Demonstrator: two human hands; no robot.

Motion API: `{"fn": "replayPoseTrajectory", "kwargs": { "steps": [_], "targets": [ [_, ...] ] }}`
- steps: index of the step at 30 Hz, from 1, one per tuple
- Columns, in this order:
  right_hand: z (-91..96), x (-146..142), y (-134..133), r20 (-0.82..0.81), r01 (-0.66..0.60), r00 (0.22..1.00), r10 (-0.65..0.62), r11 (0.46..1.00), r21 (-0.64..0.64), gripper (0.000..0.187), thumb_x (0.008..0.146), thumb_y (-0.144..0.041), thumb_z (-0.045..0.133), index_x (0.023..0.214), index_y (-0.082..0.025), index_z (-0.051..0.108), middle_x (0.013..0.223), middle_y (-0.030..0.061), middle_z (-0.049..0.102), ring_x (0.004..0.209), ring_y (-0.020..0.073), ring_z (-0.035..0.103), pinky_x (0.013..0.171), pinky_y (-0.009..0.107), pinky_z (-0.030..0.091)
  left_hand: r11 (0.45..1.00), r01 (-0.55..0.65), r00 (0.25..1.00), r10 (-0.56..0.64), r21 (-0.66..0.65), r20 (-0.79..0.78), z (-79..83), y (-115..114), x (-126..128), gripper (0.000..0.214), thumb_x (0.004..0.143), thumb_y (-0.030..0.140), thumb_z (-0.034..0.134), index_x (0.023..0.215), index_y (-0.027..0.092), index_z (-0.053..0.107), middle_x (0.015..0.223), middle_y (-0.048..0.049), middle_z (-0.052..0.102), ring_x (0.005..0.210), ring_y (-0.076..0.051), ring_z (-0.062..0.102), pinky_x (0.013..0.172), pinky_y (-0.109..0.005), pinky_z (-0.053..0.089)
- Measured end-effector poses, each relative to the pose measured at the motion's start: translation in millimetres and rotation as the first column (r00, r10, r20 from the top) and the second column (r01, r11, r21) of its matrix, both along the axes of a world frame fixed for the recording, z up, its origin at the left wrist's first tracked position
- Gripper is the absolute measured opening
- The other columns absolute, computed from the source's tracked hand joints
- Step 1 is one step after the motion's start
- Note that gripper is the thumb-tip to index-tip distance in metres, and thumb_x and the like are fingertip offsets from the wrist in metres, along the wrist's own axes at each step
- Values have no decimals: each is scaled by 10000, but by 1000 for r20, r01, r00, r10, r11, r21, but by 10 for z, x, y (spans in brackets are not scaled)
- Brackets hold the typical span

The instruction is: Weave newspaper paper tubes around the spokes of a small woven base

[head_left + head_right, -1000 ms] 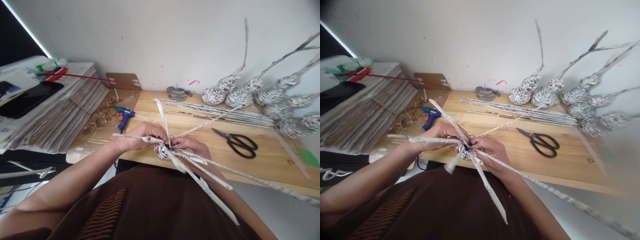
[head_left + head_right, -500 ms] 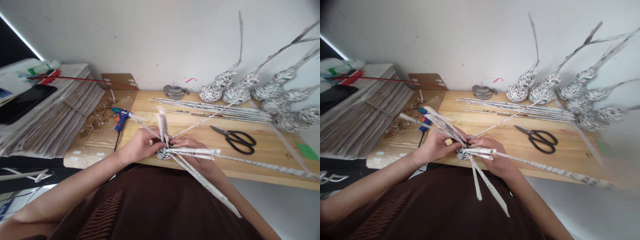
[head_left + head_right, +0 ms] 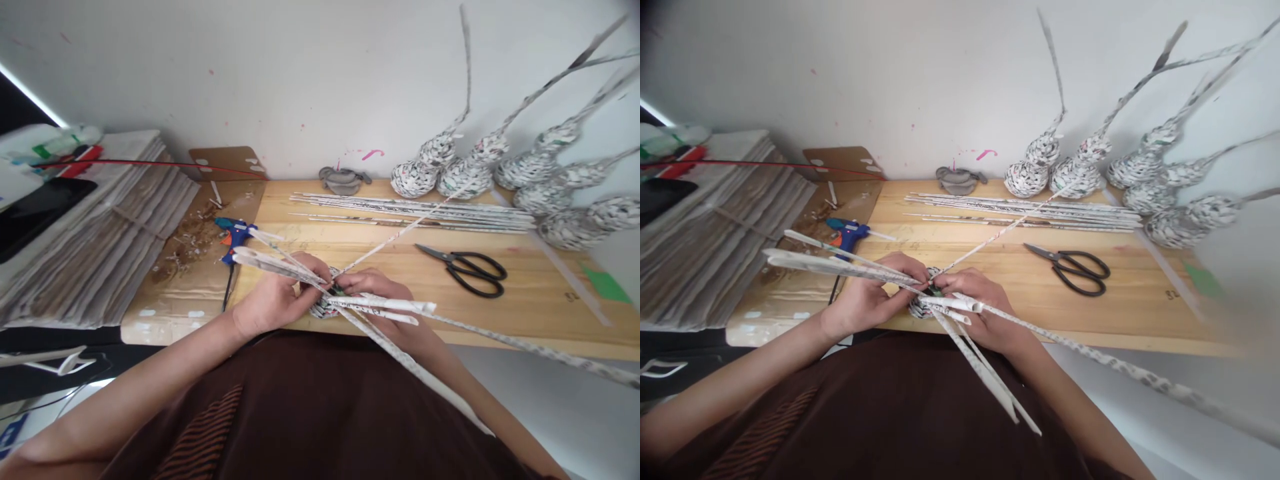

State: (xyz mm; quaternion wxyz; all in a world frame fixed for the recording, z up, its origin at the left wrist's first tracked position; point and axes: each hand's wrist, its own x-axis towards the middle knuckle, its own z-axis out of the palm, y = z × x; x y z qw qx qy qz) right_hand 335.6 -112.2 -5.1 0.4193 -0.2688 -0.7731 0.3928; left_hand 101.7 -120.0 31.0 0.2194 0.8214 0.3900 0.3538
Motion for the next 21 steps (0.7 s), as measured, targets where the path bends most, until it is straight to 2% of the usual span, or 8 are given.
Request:
{"fn": "replayPoseTrajectory", "kwargs": {
  "steps": [3,7,11,14,17,21],
  "targets": [
    [6,12,3,12,-23,1000,23,1000,-1,158,969,-299,604,1058,-276,733,1132,56,752,1072,236,706,944,408,565,999,50,999,-51,-9,-13,27,44,0,134,902,129,622,998,172,705,935,-69,740,888,-175,694,835,-323,558],
    [-18,20,-19,9,-17,1000,18,999,-43,178,984,-316,567,1074,-291,719,1169,56,733,1085,258,700,955,441,562,998,34,997,-38,-59,-62,53,94,16,87,887,125,634,899,172,705,880,-54,729,848,-172,693,792,-309,564],
    [-132,-17,-64,-29,109,993,-112,990,-91,133,969,-320,584,980,-261,702,1142,76,722,1086,274,685,962,462,548,999,-4,994,-2,-50,-113,57,78,42,130,888,88,583,839,171,671,851,-41,707,828,-160,672,792,-299,547],
    [-233,-75,-89,-75,196,971,-225,939,-284,164,966,-355,593,908,-228,678,1094,74,702,1007,240,689,879,395,568,999,-18,996,13,-46,-91,52,38,45,129,898,88,572,849,168,660,879,-44,711,847,-156,675,797,-288,540],
    [-277,-127,-99,-138,163,956,-259,860,-484,215,961,-402,598,920,-201,662,1001,66,693,852,189,680,751,324,571,997,-21,998,17,-78,-55,50,7,43,85,893,117,625,854,170,679,958,-54,738,885,-154,693,815,-281,538],
    [-238,-142,-104,-117,176,950,-288,808,-562,265,924,-451,640,885,-189,660,846,34,687,731,168,647,676,294,543,982,-57,997,65,-181,37,36,0,63,88,870,182,689,784,165,698,942,-66,762,834,-155,715,766,-273,548]
  ]
}}
